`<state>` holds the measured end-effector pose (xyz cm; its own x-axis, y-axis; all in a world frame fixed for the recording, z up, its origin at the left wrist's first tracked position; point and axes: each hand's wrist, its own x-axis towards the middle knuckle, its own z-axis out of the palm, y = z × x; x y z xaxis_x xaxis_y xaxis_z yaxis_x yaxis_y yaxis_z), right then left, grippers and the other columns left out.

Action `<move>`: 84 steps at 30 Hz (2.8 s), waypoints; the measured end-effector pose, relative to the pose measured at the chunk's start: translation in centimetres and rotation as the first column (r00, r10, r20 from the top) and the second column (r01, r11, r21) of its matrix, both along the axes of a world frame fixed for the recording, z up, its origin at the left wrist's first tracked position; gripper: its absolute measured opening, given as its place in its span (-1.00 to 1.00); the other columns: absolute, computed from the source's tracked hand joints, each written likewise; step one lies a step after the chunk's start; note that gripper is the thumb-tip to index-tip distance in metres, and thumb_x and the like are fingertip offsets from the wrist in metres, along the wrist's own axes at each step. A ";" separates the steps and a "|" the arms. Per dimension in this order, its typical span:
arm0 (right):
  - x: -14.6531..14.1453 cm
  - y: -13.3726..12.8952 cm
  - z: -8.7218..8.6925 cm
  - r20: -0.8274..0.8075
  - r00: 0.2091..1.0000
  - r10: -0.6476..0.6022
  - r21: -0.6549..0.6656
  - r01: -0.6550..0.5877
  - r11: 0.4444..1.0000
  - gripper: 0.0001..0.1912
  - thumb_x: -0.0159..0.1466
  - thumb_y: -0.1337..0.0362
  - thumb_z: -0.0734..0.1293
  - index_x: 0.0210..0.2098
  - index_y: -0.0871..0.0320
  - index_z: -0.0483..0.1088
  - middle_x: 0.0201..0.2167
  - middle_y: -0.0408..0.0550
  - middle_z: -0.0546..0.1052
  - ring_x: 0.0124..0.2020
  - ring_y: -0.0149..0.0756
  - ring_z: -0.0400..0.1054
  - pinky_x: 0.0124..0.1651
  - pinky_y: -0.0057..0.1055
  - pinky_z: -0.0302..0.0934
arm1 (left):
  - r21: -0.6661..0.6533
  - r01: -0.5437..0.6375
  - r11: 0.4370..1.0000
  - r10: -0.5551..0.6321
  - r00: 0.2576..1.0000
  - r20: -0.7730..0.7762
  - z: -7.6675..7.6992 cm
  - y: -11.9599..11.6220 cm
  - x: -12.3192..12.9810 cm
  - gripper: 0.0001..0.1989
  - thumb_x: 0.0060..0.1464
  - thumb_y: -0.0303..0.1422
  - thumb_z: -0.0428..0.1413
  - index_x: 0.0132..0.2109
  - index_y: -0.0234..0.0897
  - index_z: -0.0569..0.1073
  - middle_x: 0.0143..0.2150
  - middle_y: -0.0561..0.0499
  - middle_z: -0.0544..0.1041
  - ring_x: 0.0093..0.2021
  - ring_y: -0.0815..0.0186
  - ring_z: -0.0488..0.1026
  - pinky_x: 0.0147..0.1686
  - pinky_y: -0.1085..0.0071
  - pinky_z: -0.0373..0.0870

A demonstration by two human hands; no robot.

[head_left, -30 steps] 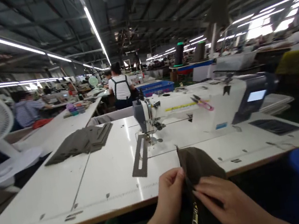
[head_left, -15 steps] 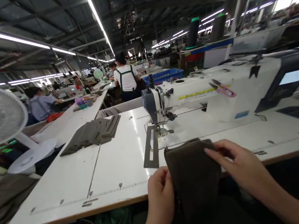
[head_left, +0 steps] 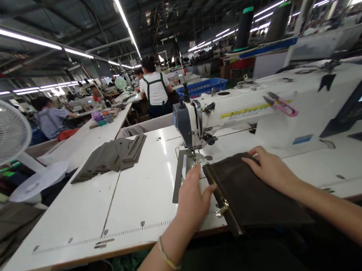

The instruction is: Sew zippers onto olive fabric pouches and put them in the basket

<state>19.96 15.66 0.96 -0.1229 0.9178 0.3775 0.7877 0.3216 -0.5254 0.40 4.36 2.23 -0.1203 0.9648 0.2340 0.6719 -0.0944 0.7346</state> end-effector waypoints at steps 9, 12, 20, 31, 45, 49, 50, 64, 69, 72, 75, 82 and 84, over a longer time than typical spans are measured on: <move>-0.7 1.9 -1.6 0.054 0.998 0.035 0.042 -0.038 0.998 -0.65 0.26 0.10 0.12 -0.10 0.22 0.24 -0.48 -0.02 0.51 -0.39 -0.18 0.42 -0.31 -0.34 0.22 | -0.225 0.308 0.924 -0.381 0.759 -0.528 0.4 1.1 -2.0 0.20 -0.27 0.32 -0.01 0.29 -0.52 -0.08 0.32 -0.35 -0.11 0.33 -0.06 -0.27 0.21 -0.09 -0.53; -0.6 2.8 -1.5 0.206 0.977 0.055 0.039 -0.065 0.997 -0.63 0.27 0.12 0.15 -0.05 0.25 0.26 -0.48 0.03 0.52 -0.42 -0.12 0.43 -0.39 -0.32 0.21 | -0.271 0.259 0.927 -0.372 0.722 -0.583 0.7 2.4 -2.2 0.26 -0.35 0.35 -0.01 0.28 -0.55 -0.06 0.31 -0.38 -0.11 0.31 -0.14 -0.23 0.20 -0.11 -0.52; -2.0 1.4 0.4 0.598 0.798 0.077 0.244 -0.273 0.930 -0.58 0.29 0.32 0.09 0.06 0.45 0.24 -0.17 0.36 0.47 -0.16 0.08 0.37 -0.21 -0.08 0.24 | -0.347 0.245 0.905 -0.419 0.655 -0.629 1.0 3.8 -2.2 0.35 -0.44 0.36 0.03 0.27 -0.63 -0.09 0.31 -0.43 -0.17 0.29 -0.24 -0.28 0.20 -0.14 -0.38; -3.9 -0.9 -3.3 0.505 0.699 0.507 0.032 -0.602 0.798 -0.49 0.34 0.17 -0.02 0.22 0.27 0.08 0.25 0.04 0.09 0.27 -0.18 -0.09 0.22 0.02 -0.12 | -0.287 0.288 0.914 -0.406 0.679 -0.612 0.7 3.7 -2.9 0.30 -0.37 0.36 -0.01 0.29 -0.58 -0.14 0.32 -0.39 -0.19 0.32 -0.14 -0.32 0.21 -0.13 -0.40; -4.2 -2.2 -2.1 0.510 0.659 0.552 0.087 -0.678 0.730 -0.55 0.33 0.26 0.02 0.18 0.22 0.16 0.20 0.05 0.20 0.20 -0.19 0.07 0.13 -0.05 0.04 | -0.307 0.194 0.932 -0.344 0.740 -0.578 0.9 -7.3 -5.1 0.17 -0.34 0.08 0.27 0.32 -0.25 -0.13 0.35 -0.27 -0.19 0.31 -0.15 -0.21 0.20 -0.15 -0.19; -4.6 -1.5 -2.2 0.485 0.686 0.542 0.111 -0.663 0.740 -0.57 0.34 0.28 0.01 0.13 0.24 0.23 0.16 0.07 0.27 0.14 -0.18 0.17 0.07 -0.13 0.12 | -0.347 0.275 0.897 -0.441 0.630 -0.639 0.3 -8.1 -5.4 0.02 -0.13 -0.27 0.22 0.32 -0.30 -0.24 0.35 -0.25 -0.24 0.33 -0.05 -0.28 0.21 -0.10 -0.17; -4.7 -1.3 -2.3 0.479 0.691 0.541 0.125 -0.664 0.737 -0.56 0.34 0.29 0.02 0.14 0.26 0.21 0.16 0.08 0.26 0.15 -0.18 0.15 0.08 -0.13 0.11 | -0.335 0.286 0.898 -0.440 0.595 -0.672 0.0 -8.4 -5.6 -0.05 -0.09 -0.34 0.17 0.32 -0.31 -0.23 0.35 -0.26 -0.21 0.33 -0.04 -0.25 0.21 -0.08 -0.12; -5.4 -0.5 -3.1 0.500 0.707 0.500 0.177 -0.648 0.741 -0.56 0.32 0.30 0.04 0.14 0.29 0.21 0.17 0.09 0.23 0.18 -0.20 0.11 0.12 -0.09 0.12 | 0.057 0.289 0.956 -0.186 0.741 -0.646 -1.7 -4.2 -8.1 -0.60 0.00 -0.50 0.03 0.04 -0.25 0.36 0.13 -0.19 0.32 0.13 0.07 0.25 0.06 0.06 0.29; -5.2 -1.1 -3.5 0.517 0.699 0.495 0.166 -0.649 0.743 -0.55 0.33 0.29 0.01 0.16 0.26 0.17 0.20 0.07 0.18 0.21 -0.21 0.06 0.17 -0.04 0.05 | 0.206 0.190 0.960 -0.035 0.811 -0.584 0.0 -1.7 -8.5 -0.70 0.09 -0.59 -0.06 -0.10 -0.30 0.46 -0.21 -0.11 0.47 -0.22 0.26 0.45 -0.28 0.31 0.49; -5.2 -2.0 -3.8 0.506 0.708 0.493 0.182 -0.646 0.741 -0.55 0.32 0.29 0.02 0.16 0.25 0.18 0.20 0.07 0.18 0.22 -0.21 0.05 0.17 -0.05 0.05 | 0.400 0.232 0.887 0.032 0.831 -0.555 0.8 -1.0 -7.5 -0.69 0.14 -0.58 -0.08 -0.01 -0.31 0.40 -0.10 -0.14 0.48 -0.09 0.25 0.44 -0.13 0.28 0.48; -5.1 -2.7 -3.8 0.486 0.715 0.503 0.193 -0.649 0.736 -0.53 0.30 0.33 0.02 0.19 0.24 0.15 0.19 0.10 0.19 0.21 -0.19 0.05 0.16 -0.03 0.04 | 0.441 0.324 0.837 0.006 0.800 -0.600 0.3 0.3 -5.5 -0.68 0.18 -0.56 -0.12 0.03 -0.34 0.37 0.00 -0.15 0.47 0.03 0.25 0.40 0.00 0.29 0.43; -5.0 -2.7 -3.4 0.447 0.717 0.534 0.204 -0.663 0.720 -0.47 0.26 0.39 0.06 0.23 0.23 0.06 0.17 0.13 0.23 0.20 -0.16 0.08 0.16 -0.02 0.04 | 0.179 0.374 0.910 -0.150 0.698 -0.700 -1.8 2.7 -3.8 -0.73 0.15 -0.53 -0.09 -0.07 -0.41 0.43 -0.01 -0.21 0.47 0.01 0.20 0.42 0.01 0.27 0.43; -4.9 -2.6 -3.5 0.435 0.721 0.539 0.212 -0.664 0.717 -0.45 0.26 0.39 0.07 0.25 0.22 0.03 0.17 0.13 0.23 0.19 -0.16 0.09 0.16 -0.04 0.04 | 0.178 0.362 0.915 -0.140 0.700 -0.701 -1.8 2.6 -3.9 -0.73 0.16 -0.53 -0.09 -0.07 -0.38 0.43 -0.01 -0.20 0.47 0.02 0.20 0.42 0.01 0.24 0.42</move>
<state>15.02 13.05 -2.50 -0.7727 0.4247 0.4718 0.4581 0.8876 -0.0488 -3.47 7.01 0.46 0.4089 0.8113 0.4180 0.8887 -0.4581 0.0198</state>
